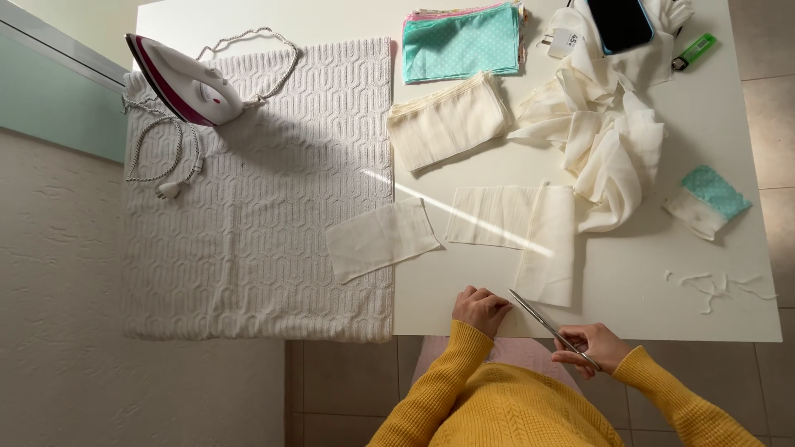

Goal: Cutting strips and pieces of white fabric using scissors on a work table.

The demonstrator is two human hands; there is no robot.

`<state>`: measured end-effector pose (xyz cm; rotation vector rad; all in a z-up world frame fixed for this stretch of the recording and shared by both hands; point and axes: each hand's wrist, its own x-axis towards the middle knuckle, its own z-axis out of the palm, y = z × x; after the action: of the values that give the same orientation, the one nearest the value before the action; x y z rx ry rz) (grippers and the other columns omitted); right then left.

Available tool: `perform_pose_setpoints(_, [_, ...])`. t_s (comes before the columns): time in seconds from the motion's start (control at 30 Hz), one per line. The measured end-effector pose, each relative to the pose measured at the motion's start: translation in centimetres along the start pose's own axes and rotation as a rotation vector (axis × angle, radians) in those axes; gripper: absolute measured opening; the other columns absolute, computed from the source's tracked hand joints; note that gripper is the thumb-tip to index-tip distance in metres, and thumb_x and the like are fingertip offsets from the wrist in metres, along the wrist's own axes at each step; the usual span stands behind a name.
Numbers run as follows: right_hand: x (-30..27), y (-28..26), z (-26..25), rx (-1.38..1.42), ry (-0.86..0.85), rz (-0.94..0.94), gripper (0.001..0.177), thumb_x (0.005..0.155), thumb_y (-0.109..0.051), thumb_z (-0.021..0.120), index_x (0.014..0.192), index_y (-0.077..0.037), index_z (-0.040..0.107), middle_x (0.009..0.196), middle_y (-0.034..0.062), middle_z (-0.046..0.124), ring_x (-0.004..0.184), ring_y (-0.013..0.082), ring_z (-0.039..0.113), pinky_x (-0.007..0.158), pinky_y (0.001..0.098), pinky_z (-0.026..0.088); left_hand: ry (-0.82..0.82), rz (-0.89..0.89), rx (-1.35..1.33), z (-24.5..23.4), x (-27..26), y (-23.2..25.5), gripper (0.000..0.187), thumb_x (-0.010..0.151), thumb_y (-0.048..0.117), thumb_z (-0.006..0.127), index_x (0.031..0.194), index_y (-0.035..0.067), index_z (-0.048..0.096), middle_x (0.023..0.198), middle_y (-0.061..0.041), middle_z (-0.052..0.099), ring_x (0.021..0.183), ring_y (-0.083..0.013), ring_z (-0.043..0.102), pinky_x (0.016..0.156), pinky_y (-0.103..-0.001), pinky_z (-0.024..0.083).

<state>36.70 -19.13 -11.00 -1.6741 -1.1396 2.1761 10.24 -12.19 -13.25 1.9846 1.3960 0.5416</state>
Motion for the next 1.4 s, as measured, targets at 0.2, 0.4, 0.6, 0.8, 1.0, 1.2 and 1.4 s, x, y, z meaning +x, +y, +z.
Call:
perform_pose_setpoints(0.2, [0.8, -1.1, -0.6, -0.174, 0.031, -0.013, 0.043, 0.076, -0.039, 0.088, 0.073, -0.004, 0.064, 0.048, 0.0022, 0.058, 0.038, 0.011, 0.054, 0.038, 0.0283, 0.045, -0.032, -0.011, 0.015, 0.2, 0.2, -0.4, 0.016, 0.088, 0.03, 0.08, 0.09, 0.014, 0.081, 0.089, 0.001, 0.075, 0.088, -0.0176, 0.06, 0.087, -0.032, 0.051])
perform_pose_setpoints(0.4, [0.5, -1.5, -0.9, -0.295, 0.054, 0.022, 0.04, 0.08, -0.033, 0.088, 0.073, -0.004, 0.062, 0.049, 0.0011, 0.061, 0.037, 0.009, 0.055, 0.037, 0.0278, 0.042, -0.06, -0.01, 0.037, 0.4, -0.1, 0.3, 0.017, 0.088, 0.032, 0.08, 0.087, 0.015, 0.081, 0.087, 0.001, 0.075, 0.086, -0.0169, 0.062, 0.086, -0.032, 0.051])
perform_pose_setpoints(0.6, [-5.5, -2.0, -1.5, -0.074, 0.349, -0.081, 0.031, 0.077, -0.025, 0.088, 0.076, -0.004, 0.065, 0.047, 0.0033, 0.057, 0.036, 0.0101, 0.05, 0.037, 0.0282, 0.04, -0.384, 0.126, -0.062, 3.5, 2.3, 5.0, 0.019, 0.097, 0.032, 0.074, 0.091, 0.014, 0.077, 0.086, 0.0, 0.075, 0.081, -0.0163, 0.069, 0.075, -0.032, 0.056])
perform_pose_setpoints(0.8, [-10.1, 6.1, -1.7, 0.385, 0.91, -0.131, 0.023, 0.08, -0.02, 0.081, 0.084, -0.002, 0.067, 0.051, 0.0042, 0.056, 0.038, 0.0121, 0.05, 0.037, 0.0294, 0.036, -0.522, 0.359, -0.138, 6.3, 7.5, 14.8, 0.017, 0.102, 0.023, 0.068, 0.114, 0.012, 0.072, 0.101, -0.004, 0.074, 0.086, -0.0213, 0.07, 0.075, -0.036, 0.058])
perform_pose_setpoints(1.0, [-12.1, 6.3, -0.3, 0.377, 1.056, -0.006, 0.025, 0.078, -0.016, 0.083, 0.086, -0.001, 0.065, 0.059, 0.0053, 0.064, 0.045, 0.0128, 0.058, 0.042, 0.0298, 0.046, -0.225, 0.294, -0.111, 3.6, 9.2, 14.9, 0.042, 0.093, 0.009, 0.069, 0.133, 0.012, 0.059, 0.12, -0.008, 0.065, 0.102, -0.0241, 0.064, 0.085, -0.036, 0.057])
perform_pose_setpoints(1.2, [-9.0, 5.4, -2.3, -0.09, 1.053, -0.151, 0.058, 0.073, -0.015, 0.084, 0.124, -0.012, 0.058, 0.083, 0.0016, 0.074, 0.065, 0.0102, 0.074, 0.06, 0.0298, 0.06, 0.129, 0.019, 0.184, 0.2, 7.8, 6.6, 0.04, 0.08, 0.024, 0.081, 0.107, 0.005, 0.059, 0.104, -0.012, 0.061, 0.095, -0.0313, 0.056, 0.084, -0.044, 0.045])
perform_pose_setpoints(1.4, [-5.9, 1.2, -4.3, -0.485, 1.067, -0.242, 0.064, 0.082, -0.006, 0.073, 0.142, -0.018, 0.053, 0.111, 0.008, 0.068, 0.092, 0.0248, 0.071, 0.076, 0.038, 0.059, 0.11, -0.089, 0.25, 3.3, 7.0, 5.9, 0.02, 0.09, 0.022, 0.074, 0.097, 0.01, 0.059, 0.103, -0.009, 0.063, 0.098, -0.0293, 0.057, 0.086, -0.044, 0.043])
